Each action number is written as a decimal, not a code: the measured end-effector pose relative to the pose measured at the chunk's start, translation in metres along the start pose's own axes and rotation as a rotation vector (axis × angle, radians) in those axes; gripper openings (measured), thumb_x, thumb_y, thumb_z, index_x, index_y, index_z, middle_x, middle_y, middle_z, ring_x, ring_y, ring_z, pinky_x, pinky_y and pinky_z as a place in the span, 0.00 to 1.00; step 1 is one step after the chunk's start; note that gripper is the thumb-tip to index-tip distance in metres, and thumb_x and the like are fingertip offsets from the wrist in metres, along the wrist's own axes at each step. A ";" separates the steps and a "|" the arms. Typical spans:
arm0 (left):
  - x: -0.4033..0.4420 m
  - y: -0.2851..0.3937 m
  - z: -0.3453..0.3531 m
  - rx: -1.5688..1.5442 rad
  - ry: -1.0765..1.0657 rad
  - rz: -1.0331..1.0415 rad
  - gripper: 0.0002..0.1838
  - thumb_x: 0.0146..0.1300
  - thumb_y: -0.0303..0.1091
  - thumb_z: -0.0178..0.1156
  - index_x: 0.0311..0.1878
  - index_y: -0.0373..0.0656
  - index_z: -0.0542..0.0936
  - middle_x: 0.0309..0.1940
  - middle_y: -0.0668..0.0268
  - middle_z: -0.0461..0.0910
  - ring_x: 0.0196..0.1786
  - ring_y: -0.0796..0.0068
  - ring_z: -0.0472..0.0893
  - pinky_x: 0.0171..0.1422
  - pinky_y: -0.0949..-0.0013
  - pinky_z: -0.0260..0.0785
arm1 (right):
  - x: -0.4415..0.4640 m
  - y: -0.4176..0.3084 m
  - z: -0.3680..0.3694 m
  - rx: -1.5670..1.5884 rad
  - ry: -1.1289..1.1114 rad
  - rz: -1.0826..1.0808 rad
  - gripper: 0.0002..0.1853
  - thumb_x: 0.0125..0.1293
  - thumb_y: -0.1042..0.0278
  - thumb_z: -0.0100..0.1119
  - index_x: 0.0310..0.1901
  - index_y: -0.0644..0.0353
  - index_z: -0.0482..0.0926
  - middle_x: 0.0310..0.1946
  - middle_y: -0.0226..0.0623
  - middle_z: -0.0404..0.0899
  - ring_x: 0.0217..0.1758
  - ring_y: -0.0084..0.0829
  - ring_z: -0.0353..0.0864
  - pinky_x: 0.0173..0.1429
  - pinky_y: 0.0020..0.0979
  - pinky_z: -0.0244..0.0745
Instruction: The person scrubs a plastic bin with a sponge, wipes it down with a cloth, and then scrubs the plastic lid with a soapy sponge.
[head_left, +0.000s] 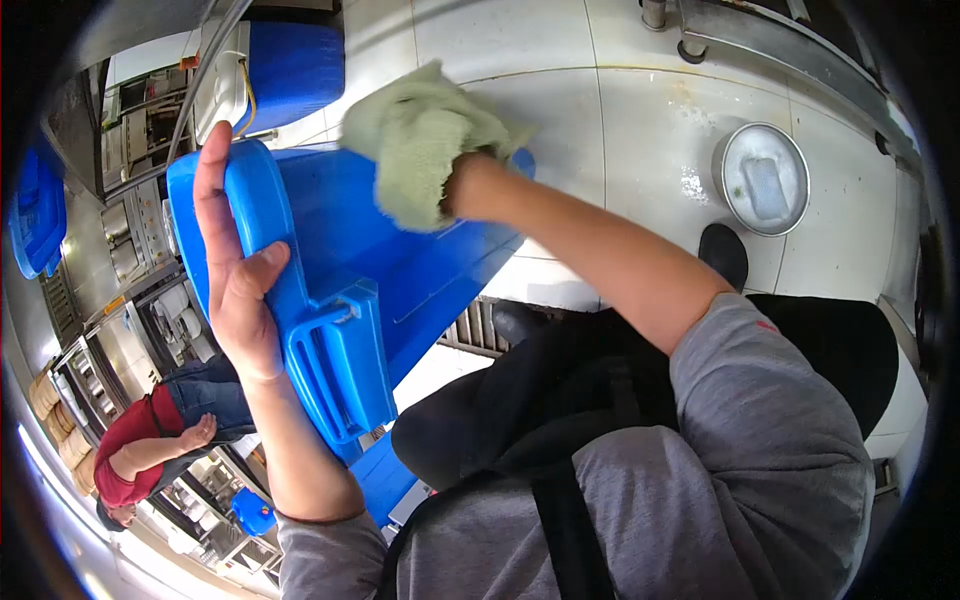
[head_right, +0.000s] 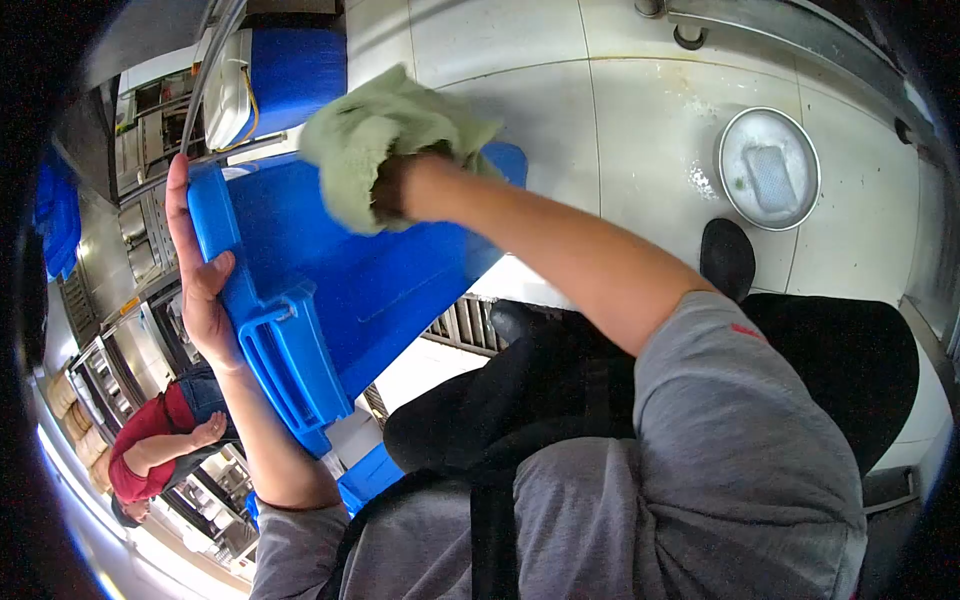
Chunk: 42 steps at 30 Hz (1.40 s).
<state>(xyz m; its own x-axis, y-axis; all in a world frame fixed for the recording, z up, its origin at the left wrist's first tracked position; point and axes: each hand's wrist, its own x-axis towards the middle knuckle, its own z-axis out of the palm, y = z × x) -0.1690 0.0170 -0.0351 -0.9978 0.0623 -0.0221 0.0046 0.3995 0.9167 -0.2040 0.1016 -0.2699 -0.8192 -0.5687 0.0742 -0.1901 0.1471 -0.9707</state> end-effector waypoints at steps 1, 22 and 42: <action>0.000 0.001 -0.001 0.002 -0.001 -0.006 0.51 0.41 0.31 0.57 0.75 0.36 0.54 0.72 0.62 0.58 0.65 0.72 0.66 0.72 0.73 0.51 | -0.005 0.004 -0.002 -0.130 -0.126 0.014 0.27 0.68 0.62 0.56 0.67 0.58 0.68 0.68 0.41 0.66 0.72 0.39 0.65 0.73 0.38 0.61; 0.002 0.001 0.002 -0.038 -0.063 0.041 0.49 0.50 0.30 0.56 0.77 0.37 0.50 0.76 0.61 0.51 0.70 0.71 0.61 0.75 0.71 0.47 | 0.031 -0.095 -0.015 0.152 0.450 -0.471 0.21 0.64 0.61 0.49 0.57 0.55 0.77 0.58 0.46 0.77 0.62 0.44 0.75 0.68 0.43 0.66; 0.001 0.008 0.007 -0.052 -0.054 0.013 0.46 0.50 0.26 0.53 0.77 0.39 0.52 0.62 0.63 0.65 0.55 0.76 0.69 0.65 0.76 0.58 | 0.009 -0.012 0.019 0.093 0.653 -0.497 0.22 0.60 0.58 0.63 0.56 0.54 0.78 0.57 0.44 0.77 0.61 0.44 0.75 0.68 0.42 0.66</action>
<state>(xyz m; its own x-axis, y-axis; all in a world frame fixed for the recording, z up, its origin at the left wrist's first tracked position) -0.1699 0.0267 -0.0305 -0.9926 0.1174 -0.0302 0.0130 0.3508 0.9364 -0.1986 0.0793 -0.2621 -0.8063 0.0390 0.5903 -0.5913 -0.0818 -0.8023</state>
